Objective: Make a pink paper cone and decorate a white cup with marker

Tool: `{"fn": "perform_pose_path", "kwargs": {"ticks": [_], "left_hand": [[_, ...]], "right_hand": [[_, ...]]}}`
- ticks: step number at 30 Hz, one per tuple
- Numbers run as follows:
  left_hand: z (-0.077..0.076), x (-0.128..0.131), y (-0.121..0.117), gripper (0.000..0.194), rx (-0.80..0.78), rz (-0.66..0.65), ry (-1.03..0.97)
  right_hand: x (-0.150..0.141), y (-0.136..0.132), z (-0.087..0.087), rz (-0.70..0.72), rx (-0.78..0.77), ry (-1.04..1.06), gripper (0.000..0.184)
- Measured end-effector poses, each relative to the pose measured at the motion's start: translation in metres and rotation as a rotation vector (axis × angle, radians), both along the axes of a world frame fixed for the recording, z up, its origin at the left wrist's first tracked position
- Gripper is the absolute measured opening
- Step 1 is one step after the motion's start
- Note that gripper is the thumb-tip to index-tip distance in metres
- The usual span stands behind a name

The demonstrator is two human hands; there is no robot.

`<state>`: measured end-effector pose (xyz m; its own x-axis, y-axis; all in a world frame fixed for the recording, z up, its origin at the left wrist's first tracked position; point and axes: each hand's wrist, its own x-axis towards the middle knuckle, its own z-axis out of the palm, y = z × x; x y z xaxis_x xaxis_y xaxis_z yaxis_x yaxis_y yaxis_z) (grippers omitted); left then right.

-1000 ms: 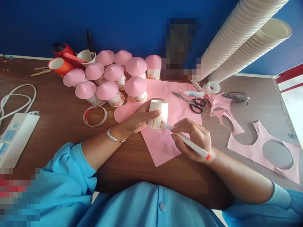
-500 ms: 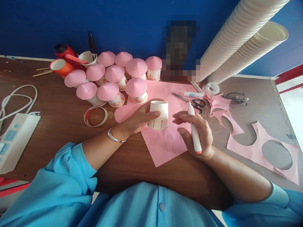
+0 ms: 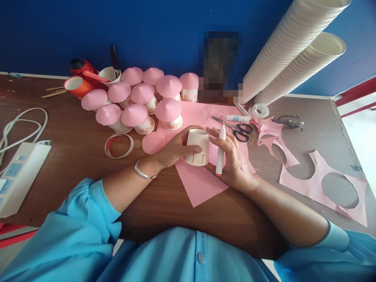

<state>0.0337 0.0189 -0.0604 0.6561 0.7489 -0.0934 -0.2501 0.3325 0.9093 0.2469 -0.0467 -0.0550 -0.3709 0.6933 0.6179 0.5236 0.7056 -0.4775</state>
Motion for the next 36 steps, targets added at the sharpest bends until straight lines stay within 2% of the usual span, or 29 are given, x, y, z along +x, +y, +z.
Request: {"fn": "perform_pose_path", "kwargs": {"ticks": [5, 12, 20, 25, 28, 31, 33, 36], "left_hand": [[-0.003, -0.001, 0.001, 0.045, 0.024, -0.023, -0.066], [0.004, -0.002, 0.0, 0.052, 0.19, 0.148, 0.031], [-0.003, 0.0, -0.003, 0.059, 0.678, 0.325, 0.245], [-0.007, 0.005, -0.011, 0.057, 0.885, 0.288, 0.313], [-0.005, 0.005, -0.014, 0.063, 0.872, 0.223, 0.276], [-0.002, 0.001, -0.012, 0.063, 0.77, 0.181, 0.217], [0.0, -0.003, -0.009, 0.045, 0.694, 0.237, 0.197], [0.002, -0.009, -0.001, 0.027, 0.656, 0.405, 0.251]], "right_hand": [[0.004, 0.003, -0.003, -0.03, 0.018, 0.001, 0.078], [0.004, 0.008, -0.008, -0.071, 0.017, 0.018, 0.077], [0.005, 0.006, -0.006, 0.016, -0.023, 0.036, 0.083], [0.005, 0.006, -0.006, -0.004, -0.025, 0.05, 0.077], [0.005, 0.005, -0.007, 0.005, -0.041, 0.06, 0.07], [0.006, 0.004, -0.006, 0.023, -0.061, 0.06, 0.067], [0.007, 0.004, -0.004, 0.019, -0.071, 0.056, 0.067], [0.008, 0.004, -0.002, -0.011, -0.067, 0.049, 0.064]]}}
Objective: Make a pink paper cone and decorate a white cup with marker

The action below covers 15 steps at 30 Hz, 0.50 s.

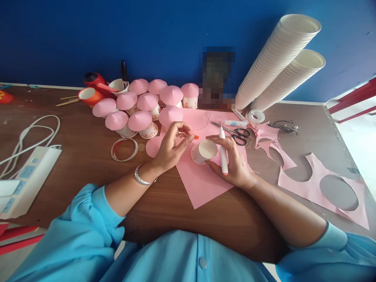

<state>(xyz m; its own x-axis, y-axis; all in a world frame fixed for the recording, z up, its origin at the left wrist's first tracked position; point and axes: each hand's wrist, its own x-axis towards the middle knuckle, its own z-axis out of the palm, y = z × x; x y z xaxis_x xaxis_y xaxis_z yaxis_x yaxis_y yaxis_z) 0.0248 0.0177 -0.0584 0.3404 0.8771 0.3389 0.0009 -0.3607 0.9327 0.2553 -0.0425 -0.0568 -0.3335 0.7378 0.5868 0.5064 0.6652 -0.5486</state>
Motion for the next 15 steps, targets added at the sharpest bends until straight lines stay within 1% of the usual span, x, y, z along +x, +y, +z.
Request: {"fn": "perform_pose_path", "kwargs": {"ticks": [2, 5, 6, 8, 10, 13, 15], "left_hand": [[0.001, -0.004, 0.004, 0.023, 0.049, 0.088, 0.07], [0.002, -0.008, 0.008, 0.019, 0.211, 0.129, 0.265], [0.002, -0.008, 0.009, 0.02, 0.282, 0.121, 0.35], [-0.001, -0.008, 0.01, 0.029, 0.413, 0.076, 0.516], [-0.007, -0.005, 0.012, 0.037, 0.5, 0.016, 0.628], [-0.016, 0.0, 0.017, 0.035, 0.553, -0.062, 0.683], [-0.019, 0.002, 0.019, 0.03, 0.57, -0.086, 0.731]], "right_hand": [[0.001, 0.001, 0.001, -0.031, 0.006, -0.007, 0.063], [0.002, 0.002, 0.002, -0.066, 0.02, -0.007, 0.062], [0.002, 0.003, 0.002, -0.069, 0.024, -0.007, 0.062], [0.003, 0.003, 0.0, -0.068, 0.023, -0.011, 0.061], [0.003, 0.004, -0.002, -0.068, 0.007, -0.012, 0.06], [0.005, 0.004, -0.005, -0.069, -0.03, 0.003, 0.061], [0.005, 0.005, -0.006, -0.068, -0.046, 0.019, 0.061]]}}
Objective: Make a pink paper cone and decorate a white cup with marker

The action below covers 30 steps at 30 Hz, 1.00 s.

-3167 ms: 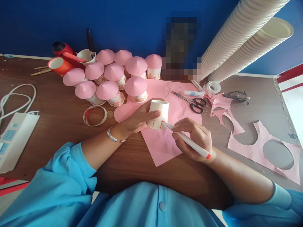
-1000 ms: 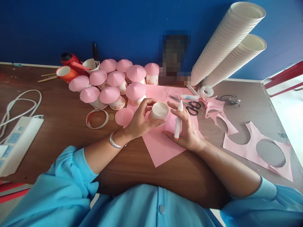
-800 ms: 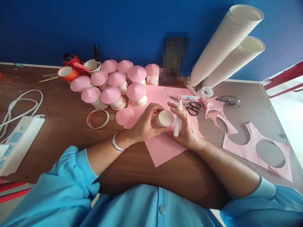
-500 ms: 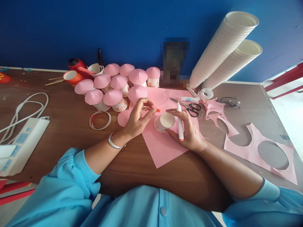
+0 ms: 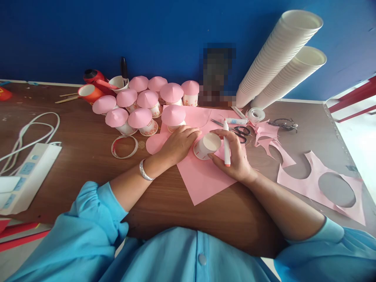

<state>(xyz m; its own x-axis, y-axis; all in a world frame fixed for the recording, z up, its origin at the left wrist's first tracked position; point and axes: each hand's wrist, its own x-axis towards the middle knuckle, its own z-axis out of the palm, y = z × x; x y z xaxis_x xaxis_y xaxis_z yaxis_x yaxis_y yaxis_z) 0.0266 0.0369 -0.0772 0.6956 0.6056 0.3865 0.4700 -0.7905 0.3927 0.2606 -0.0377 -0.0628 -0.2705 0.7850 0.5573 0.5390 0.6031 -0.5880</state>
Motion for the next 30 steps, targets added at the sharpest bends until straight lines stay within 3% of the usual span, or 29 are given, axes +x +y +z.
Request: {"fn": "perform_pose_path", "kwargs": {"ticks": [6, 13, 21, 30], "left_hand": [[0.007, -0.001, -0.005, 0.022, 0.113, 0.068, 0.204], [0.006, -0.002, -0.01, 0.028, 0.042, 0.1, -0.055], [0.016, 0.001, -0.016, 0.016, -0.273, 0.127, -0.432], [0.018, 0.005, -0.021, 0.029, -0.651, 0.123, -0.761]], "right_hand": [[0.002, 0.001, -0.002, -0.029, -0.02, 0.04, 0.06], [0.004, 0.002, -0.003, -0.031, -0.09, 0.124, 0.059], [0.009, 0.007, -0.009, -0.016, -0.153, 0.248, 0.065], [0.009, 0.007, -0.007, 0.02, -0.137, 0.198, 0.063]]}}
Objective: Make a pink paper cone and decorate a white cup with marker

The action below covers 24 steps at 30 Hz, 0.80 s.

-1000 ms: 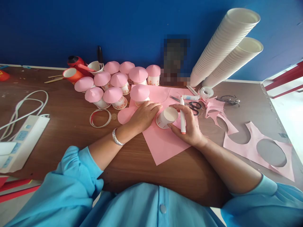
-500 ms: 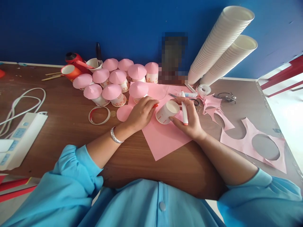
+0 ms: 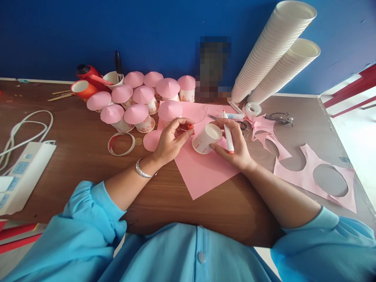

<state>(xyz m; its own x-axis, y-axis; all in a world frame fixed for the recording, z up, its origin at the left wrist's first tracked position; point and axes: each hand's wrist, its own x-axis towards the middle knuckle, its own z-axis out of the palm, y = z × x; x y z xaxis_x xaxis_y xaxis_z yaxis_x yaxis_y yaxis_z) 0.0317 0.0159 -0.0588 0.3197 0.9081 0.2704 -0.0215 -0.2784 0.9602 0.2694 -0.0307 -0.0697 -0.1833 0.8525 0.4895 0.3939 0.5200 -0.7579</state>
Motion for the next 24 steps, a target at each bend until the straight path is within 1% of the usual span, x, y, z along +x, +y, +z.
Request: {"fn": "perform_pose_path", "kwargs": {"ticks": [4, 8, 11, 14, 19, 24], "left_hand": [[0.001, 0.004, -0.001, 0.033, -0.089, -0.019, -0.099], [0.004, 0.007, -0.002, 0.033, -0.136, -0.013, -0.12], [0.005, 0.008, -0.002, 0.034, -0.173, -0.022, -0.138], [0.006, 0.009, -0.001, 0.032, -0.194, -0.031, -0.17], [0.008, 0.012, 0.0, 0.028, -0.25, -0.022, -0.195], [0.007, 0.013, 0.0, 0.026, -0.266, -0.01, -0.183]], "right_hand": [[-0.002, -0.001, 0.004, 0.038, 0.044, -0.101, 0.063], [-0.003, -0.002, 0.007, 0.12, 0.086, -0.149, 0.065], [-0.003, -0.002, 0.007, 0.107, 0.085, -0.113, 0.061], [-0.003, -0.002, 0.007, 0.076, 0.067, -0.07, 0.061], [-0.005, -0.004, 0.007, 0.043, 0.032, 0.054, 0.058], [-0.005, -0.004, 0.007, 0.05, -0.01, 0.067, 0.066]]}}
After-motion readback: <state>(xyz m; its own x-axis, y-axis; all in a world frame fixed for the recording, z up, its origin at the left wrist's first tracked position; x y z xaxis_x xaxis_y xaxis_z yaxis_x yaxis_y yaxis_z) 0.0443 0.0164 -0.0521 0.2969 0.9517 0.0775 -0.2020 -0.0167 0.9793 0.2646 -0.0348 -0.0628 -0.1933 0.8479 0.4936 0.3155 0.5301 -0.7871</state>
